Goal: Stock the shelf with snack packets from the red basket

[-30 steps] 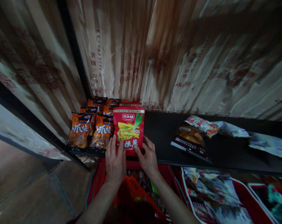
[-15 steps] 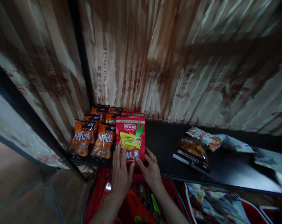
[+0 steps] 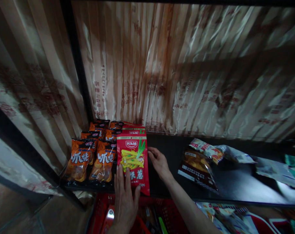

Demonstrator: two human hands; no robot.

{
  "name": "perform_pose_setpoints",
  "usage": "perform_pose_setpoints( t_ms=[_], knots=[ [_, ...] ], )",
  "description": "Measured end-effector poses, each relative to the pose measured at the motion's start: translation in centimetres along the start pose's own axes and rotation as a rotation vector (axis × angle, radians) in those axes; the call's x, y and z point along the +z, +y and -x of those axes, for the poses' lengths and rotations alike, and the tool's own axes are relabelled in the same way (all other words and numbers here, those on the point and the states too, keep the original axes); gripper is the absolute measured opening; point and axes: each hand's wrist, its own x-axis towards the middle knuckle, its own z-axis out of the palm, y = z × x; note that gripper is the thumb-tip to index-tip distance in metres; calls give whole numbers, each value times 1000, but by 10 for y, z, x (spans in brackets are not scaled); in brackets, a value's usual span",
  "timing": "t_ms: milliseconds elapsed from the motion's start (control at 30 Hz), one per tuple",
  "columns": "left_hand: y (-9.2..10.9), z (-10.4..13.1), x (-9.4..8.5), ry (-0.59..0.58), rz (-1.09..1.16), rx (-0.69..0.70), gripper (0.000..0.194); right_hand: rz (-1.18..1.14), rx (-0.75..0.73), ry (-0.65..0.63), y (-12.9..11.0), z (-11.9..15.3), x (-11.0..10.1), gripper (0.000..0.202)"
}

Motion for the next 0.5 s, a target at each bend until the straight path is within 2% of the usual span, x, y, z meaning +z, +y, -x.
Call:
perform_pose_setpoints(
  t_ms=[100, 267, 367, 500],
  knots=[
    [-1, -2, -4, -38, 25, -18, 72, -20, -12, -42, -4, -25, 9, 29],
    [-8, 0, -4, -91, 36, -11, 73, 133, 5, 55, -10, -50, 15, 24],
    [-9, 0, -2, -87, 27, -18, 74, 196, 74, 101, -15, -59, 16, 18],
    [-8, -1, -2, -85, 18, -10, 72, 90, 174, 52, -18, -64, 21, 11]
  ],
)
